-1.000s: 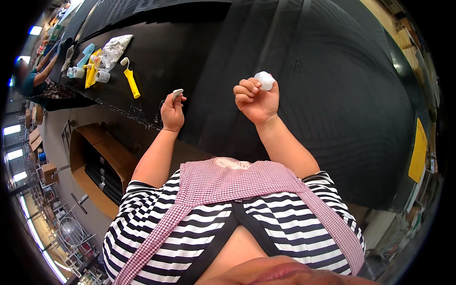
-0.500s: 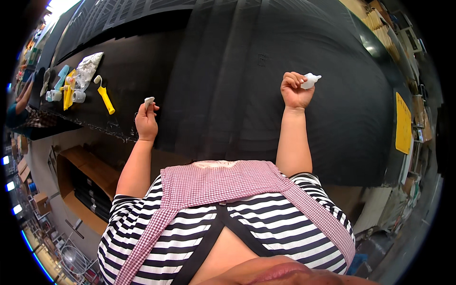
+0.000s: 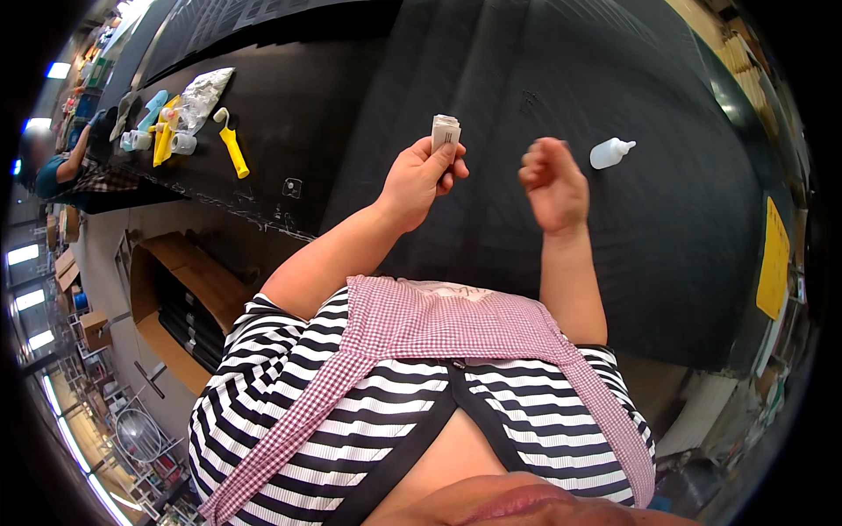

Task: The person applies adhesive and small white patches to large black rubber sheets using a glue bottle and a small roller, then carries a stack of sheets to another workstation.

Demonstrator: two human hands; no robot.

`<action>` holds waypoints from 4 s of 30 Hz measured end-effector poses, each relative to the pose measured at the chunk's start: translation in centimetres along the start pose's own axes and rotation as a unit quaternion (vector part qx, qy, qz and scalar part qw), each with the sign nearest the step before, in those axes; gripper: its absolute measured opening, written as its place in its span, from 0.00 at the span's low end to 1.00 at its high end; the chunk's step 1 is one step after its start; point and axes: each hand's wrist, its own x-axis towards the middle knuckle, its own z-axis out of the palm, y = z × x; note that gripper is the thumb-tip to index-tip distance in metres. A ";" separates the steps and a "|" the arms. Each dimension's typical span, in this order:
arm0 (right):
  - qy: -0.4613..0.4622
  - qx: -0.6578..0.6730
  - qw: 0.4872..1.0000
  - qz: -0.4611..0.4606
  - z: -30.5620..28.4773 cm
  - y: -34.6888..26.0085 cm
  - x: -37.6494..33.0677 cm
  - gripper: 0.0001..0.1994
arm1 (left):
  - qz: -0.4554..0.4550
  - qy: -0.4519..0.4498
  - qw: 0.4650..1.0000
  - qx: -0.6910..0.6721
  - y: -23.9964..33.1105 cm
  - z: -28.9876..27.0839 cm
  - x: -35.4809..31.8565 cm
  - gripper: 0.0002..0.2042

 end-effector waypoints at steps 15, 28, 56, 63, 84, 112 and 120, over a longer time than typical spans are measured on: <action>0.074 -0.140 0.987 0.001 4.8 2.5 2.0 0.02 | 0.026 0.032 0.998 0.044 -1.4 -0.5 1.6 0.09; 0.126 -0.342 0.931 -0.017 -0.1 -1.9 3.1 0.09 | 0.039 0.004 0.990 0.139 -2.7 -2.7 2.7 0.10; 0.039 -0.791 0.577 -0.199 -2.8 -3.9 12.2 0.02 | 0.217 -0.030 0.934 0.283 -5.9 -5.2 3.8 0.07; 0.062 -0.787 0.572 -0.223 -3.0 -3.1 12.5 0.01 | 0.222 -0.028 0.932 0.286 -5.9 -5.2 3.8 0.07; 0.069 -0.800 0.517 -0.298 -3.2 -2.0 11.3 0.02 | 0.216 -0.035 0.931 0.291 -5.6 -5.0 3.8 0.08; -0.021 -0.541 0.837 -0.080 6.5 8.9 -2.4 0.04 | 0.248 0.330 0.731 0.544 3.6 -27.9 2.1 0.12; 0.042 0.011 0.987 0.155 7.9 10.5 -1.5 0.16 | 0.230 -0.098 0.918 0.308 -3.9 -7.4 -0.8 0.07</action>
